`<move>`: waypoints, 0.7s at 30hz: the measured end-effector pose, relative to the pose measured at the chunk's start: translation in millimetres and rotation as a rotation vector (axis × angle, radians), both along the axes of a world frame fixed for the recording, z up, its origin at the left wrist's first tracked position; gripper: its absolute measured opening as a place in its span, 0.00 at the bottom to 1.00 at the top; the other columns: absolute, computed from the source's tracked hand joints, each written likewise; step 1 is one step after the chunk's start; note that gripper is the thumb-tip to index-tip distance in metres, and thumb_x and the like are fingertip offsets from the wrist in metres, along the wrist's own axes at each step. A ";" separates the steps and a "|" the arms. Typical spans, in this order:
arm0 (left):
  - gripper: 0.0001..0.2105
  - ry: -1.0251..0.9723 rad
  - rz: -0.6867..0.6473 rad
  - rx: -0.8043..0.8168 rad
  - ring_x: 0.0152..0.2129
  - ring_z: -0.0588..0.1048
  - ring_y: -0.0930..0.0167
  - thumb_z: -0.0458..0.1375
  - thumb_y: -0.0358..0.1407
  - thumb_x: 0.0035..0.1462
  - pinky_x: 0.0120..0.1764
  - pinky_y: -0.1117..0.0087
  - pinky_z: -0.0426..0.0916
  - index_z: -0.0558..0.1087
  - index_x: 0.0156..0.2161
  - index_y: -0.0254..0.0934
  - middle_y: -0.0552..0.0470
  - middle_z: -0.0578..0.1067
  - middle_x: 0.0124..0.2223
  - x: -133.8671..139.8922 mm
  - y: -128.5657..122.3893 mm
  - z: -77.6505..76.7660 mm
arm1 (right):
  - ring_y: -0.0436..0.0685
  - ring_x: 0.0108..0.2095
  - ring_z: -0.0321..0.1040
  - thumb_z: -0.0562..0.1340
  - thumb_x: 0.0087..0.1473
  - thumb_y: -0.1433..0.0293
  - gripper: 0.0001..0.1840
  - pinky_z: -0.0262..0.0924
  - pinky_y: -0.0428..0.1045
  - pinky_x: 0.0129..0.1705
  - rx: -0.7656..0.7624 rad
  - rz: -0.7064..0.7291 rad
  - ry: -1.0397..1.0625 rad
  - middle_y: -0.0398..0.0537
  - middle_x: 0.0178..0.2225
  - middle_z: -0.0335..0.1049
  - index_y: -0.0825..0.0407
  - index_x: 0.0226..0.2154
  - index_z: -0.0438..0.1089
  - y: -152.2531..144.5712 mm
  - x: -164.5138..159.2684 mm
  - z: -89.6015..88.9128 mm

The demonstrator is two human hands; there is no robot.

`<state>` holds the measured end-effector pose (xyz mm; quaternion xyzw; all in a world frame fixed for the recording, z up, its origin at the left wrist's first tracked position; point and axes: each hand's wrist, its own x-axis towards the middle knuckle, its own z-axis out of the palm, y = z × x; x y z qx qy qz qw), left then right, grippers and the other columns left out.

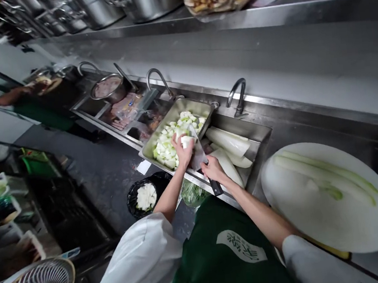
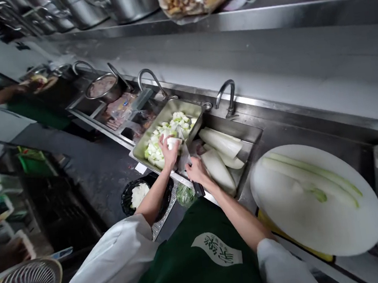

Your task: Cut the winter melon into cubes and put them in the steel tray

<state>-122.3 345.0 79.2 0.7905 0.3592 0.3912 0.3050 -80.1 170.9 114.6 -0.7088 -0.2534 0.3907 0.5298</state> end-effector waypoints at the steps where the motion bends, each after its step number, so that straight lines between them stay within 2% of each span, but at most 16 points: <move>1: 0.19 0.031 0.065 -0.069 0.65 0.60 0.59 0.61 0.44 0.60 0.65 0.60 0.58 0.73 0.53 0.37 0.40 0.61 0.62 -2.4 24.1 -7.0 | 0.47 0.12 0.58 0.62 0.56 0.61 0.13 0.48 0.41 0.14 -0.029 -0.005 0.000 0.35 0.14 0.61 0.48 0.28 0.59 10.3 -1.4 1.5; 3: 0.20 0.160 0.136 -0.186 0.60 0.65 0.59 0.61 0.42 0.60 0.62 0.61 0.61 0.72 0.54 0.32 0.36 0.67 0.58 -8.7 64.3 -19.8 | 0.47 0.12 0.58 0.62 0.55 0.60 0.13 0.48 0.41 0.14 -0.064 -0.042 0.034 0.35 0.15 0.61 0.48 0.29 0.59 11.1 -2.7 0.0; 6: 0.21 0.335 0.140 -0.257 0.55 0.70 0.56 0.60 0.38 0.59 0.61 0.57 0.61 0.72 0.53 0.26 0.33 0.72 0.53 -24.7 97.5 -32.5 | 0.48 0.12 0.56 0.62 0.54 0.55 0.16 0.49 0.43 0.13 -0.049 -0.145 0.084 0.34 0.15 0.61 0.47 0.30 0.59 -34.6 -0.2 -9.7; 9: 0.18 0.329 0.113 -0.182 0.56 0.68 0.55 0.57 0.36 0.59 0.63 0.53 0.57 0.73 0.51 0.27 0.33 0.72 0.53 -35.9 98.8 -38.5 | 0.48 0.12 0.57 0.63 0.53 0.50 0.20 0.50 0.44 0.14 -0.069 -0.316 0.024 0.35 0.15 0.60 0.47 0.28 0.59 -120.3 -0.6 -17.9; 12: 0.15 0.159 0.010 0.026 0.53 0.70 0.58 0.52 0.38 0.62 0.61 0.55 0.61 0.73 0.49 0.31 0.38 0.74 0.51 -19.0 74.8 -46.6 | 0.50 0.13 0.59 0.62 0.53 0.48 0.22 0.55 0.45 0.17 -0.220 -0.556 -0.043 0.36 0.14 0.61 0.47 0.26 0.60 -217.5 -15.6 -19.1; 14: 0.15 0.035 -0.136 0.088 0.51 0.71 0.60 0.51 0.40 0.64 0.59 0.56 0.64 0.73 0.49 0.33 0.41 0.74 0.50 10.4 38.3 -56.2 | 0.52 0.14 0.61 0.62 0.52 0.46 0.23 0.58 0.46 0.18 -0.349 -0.755 -0.074 0.39 0.13 0.62 0.48 0.25 0.61 -276.0 -32.3 -18.2; 16: 0.15 -0.022 -0.337 0.050 0.50 0.72 0.62 0.51 0.41 0.66 0.57 0.58 0.66 0.73 0.50 0.35 0.42 0.75 0.49 43.8 -21.4 -67.6 | 0.53 0.14 0.62 0.62 0.50 0.45 0.24 0.59 0.47 0.19 -0.476 -0.980 -0.088 0.42 0.13 0.63 0.48 0.24 0.62 -326.0 -51.2 -18.6; 19: 0.15 0.010 -0.663 -0.104 0.44 0.76 0.64 0.48 0.41 0.68 0.51 0.59 0.72 0.73 0.48 0.36 0.43 0.77 0.45 80.8 -142.2 -83.5 | 0.55 0.14 0.62 0.63 0.45 0.45 0.24 0.58 0.49 0.18 -0.597 -1.275 -0.042 0.45 0.13 0.64 0.47 0.22 0.62 -384.1 -80.2 -24.8; 21: 0.15 0.059 -0.960 -0.110 0.44 0.76 0.63 0.49 0.40 0.68 0.50 0.58 0.73 0.73 0.51 0.36 0.42 0.77 0.45 97.1 -223.8 -91.5 | 0.56 0.14 0.62 0.65 0.43 0.45 0.24 0.59 0.50 0.18 -0.597 -1.397 0.025 0.47 0.12 0.65 0.47 0.21 0.62 -411.3 -98.7 -32.9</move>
